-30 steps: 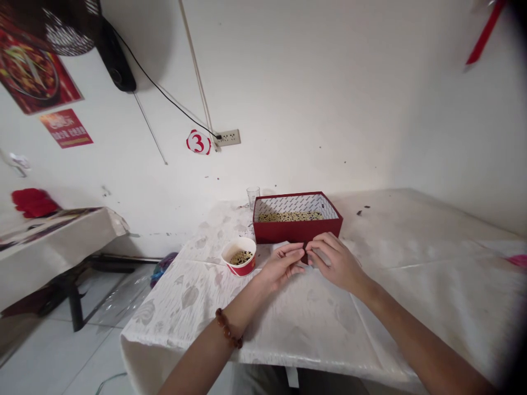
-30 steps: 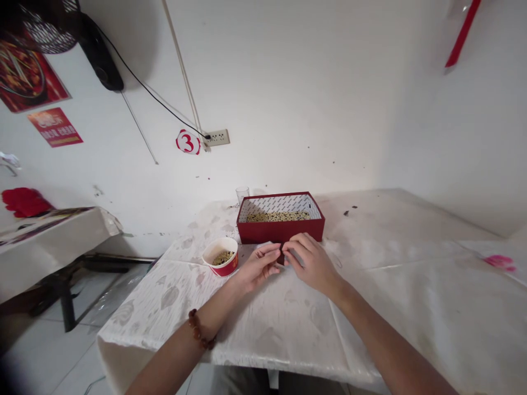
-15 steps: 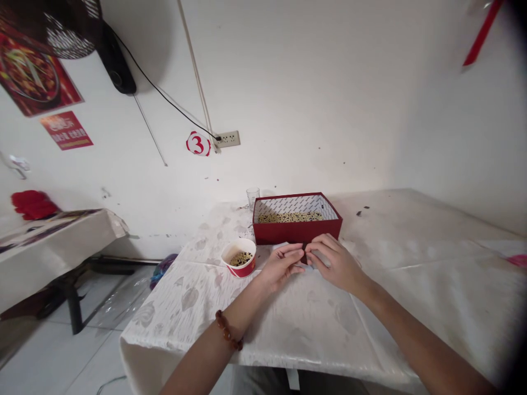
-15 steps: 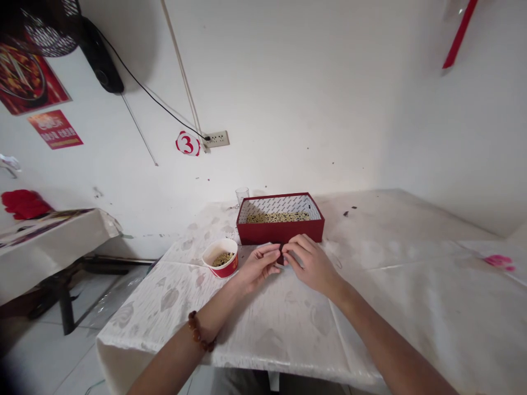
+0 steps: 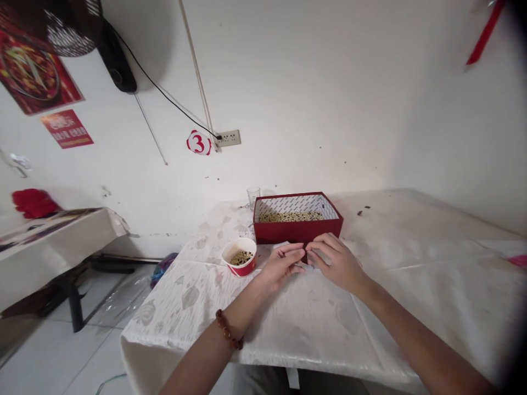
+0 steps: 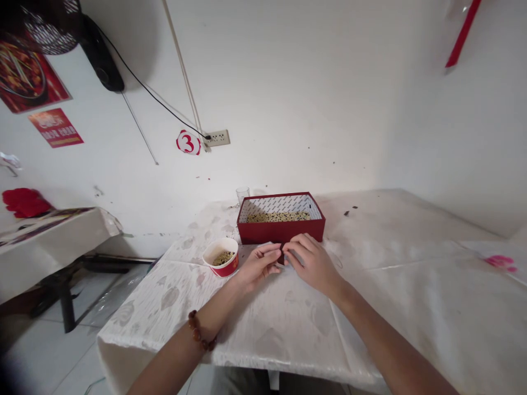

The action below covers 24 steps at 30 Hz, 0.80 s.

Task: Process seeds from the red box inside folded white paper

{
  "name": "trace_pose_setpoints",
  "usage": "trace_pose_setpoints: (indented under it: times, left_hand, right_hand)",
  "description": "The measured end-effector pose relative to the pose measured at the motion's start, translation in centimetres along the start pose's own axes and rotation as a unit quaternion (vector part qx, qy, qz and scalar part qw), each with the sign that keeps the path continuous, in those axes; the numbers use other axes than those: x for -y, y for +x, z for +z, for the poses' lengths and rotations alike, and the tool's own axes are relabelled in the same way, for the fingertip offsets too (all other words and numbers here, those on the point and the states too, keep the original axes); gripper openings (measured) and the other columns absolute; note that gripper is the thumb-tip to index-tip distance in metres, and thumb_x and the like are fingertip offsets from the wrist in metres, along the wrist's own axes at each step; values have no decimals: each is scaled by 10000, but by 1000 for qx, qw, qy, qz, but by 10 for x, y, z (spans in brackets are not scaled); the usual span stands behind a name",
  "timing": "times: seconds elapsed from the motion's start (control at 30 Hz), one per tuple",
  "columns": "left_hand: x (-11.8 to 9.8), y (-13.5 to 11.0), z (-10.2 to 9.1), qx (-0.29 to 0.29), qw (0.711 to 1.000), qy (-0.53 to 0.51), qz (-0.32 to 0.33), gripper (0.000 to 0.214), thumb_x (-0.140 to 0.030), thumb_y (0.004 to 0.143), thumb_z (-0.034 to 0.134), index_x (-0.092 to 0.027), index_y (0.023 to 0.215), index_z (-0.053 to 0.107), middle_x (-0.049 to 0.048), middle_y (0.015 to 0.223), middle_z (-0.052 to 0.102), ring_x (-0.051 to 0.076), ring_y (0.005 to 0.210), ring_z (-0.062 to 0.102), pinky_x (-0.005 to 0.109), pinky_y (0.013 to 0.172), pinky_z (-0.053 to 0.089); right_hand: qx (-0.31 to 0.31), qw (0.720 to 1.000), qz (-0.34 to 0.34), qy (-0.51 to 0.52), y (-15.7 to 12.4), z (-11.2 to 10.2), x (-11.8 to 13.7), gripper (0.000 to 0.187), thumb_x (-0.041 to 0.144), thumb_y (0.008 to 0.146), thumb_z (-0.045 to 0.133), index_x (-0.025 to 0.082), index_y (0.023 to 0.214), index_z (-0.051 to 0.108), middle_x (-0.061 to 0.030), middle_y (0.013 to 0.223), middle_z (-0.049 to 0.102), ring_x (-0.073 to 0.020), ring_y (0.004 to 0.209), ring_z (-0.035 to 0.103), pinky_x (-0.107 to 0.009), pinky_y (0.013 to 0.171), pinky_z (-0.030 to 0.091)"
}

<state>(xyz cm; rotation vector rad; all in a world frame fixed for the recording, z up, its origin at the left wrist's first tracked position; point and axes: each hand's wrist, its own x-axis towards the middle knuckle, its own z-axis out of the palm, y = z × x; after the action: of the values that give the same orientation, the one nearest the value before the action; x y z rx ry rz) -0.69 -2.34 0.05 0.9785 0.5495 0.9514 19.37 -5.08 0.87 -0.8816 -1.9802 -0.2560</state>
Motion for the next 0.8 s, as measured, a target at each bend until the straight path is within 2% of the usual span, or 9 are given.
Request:
trace_pose_setpoints:
  times: [0.07, 0.23, 0.43, 0.67, 0.8]
  left_hand:
    - [0, 0, 0, 8, 1000, 0, -2, 532, -336, 720, 973, -111, 1170, 799, 122, 969, 810, 175, 806, 777, 219, 638, 621]
    - [-1, -1, 2, 4, 1000, -7, -6, 528, -328, 721, 973, -110, 1169, 799, 126, 982, 809, 183, 820, 782, 218, 639, 619]
    - [-4, -2, 5, -9, 1000, -22, -7, 539, -324, 699, 987, -113, 1157, 798, 116, 958, 811, 193, 818, 787, 236, 649, 624]
    - [-3, -2, 5, -18, 1000, -22, -2, 549, -336, 722, 974, -103, 1181, 784, 127, 907, 816, 184, 779, 782, 241, 668, 620]
    - [-3, -2, 5, -23, 1000, -20, 6, 567, -354, 686, 992, -108, 1155, 790, 117, 903, 816, 178, 763, 774, 256, 674, 623]
  right_hand:
    - [11, 1000, -7, 0, 0, 0, 0, 134, 146, 1048, 561, 243, 1055, 653, -56, 971, 648, -224, 885, 616, -403, 811, 507]
    - [-42, 999, 17, -8, 0, 1, -1, 110, 155, 1032, 603, 240, 1058, 667, -60, 984, 660, -229, 903, 635, -405, 826, 515]
    - [-84, 996, 13, -39, -2, 5, -1, 103, 168, 1002, 659, 244, 1045, 713, -47, 927, 674, -219, 850, 641, -396, 802, 518]
    - [-67, 991, -15, -118, -3, 0, 2, 146, 158, 981, 670, 263, 1040, 753, -33, 911, 731, -218, 833, 649, -401, 788, 481]
    - [-70, 991, -16, -109, -2, 0, 2, 120, 166, 965, 692, 261, 1011, 750, -28, 904, 738, -215, 826, 651, -397, 778, 470]
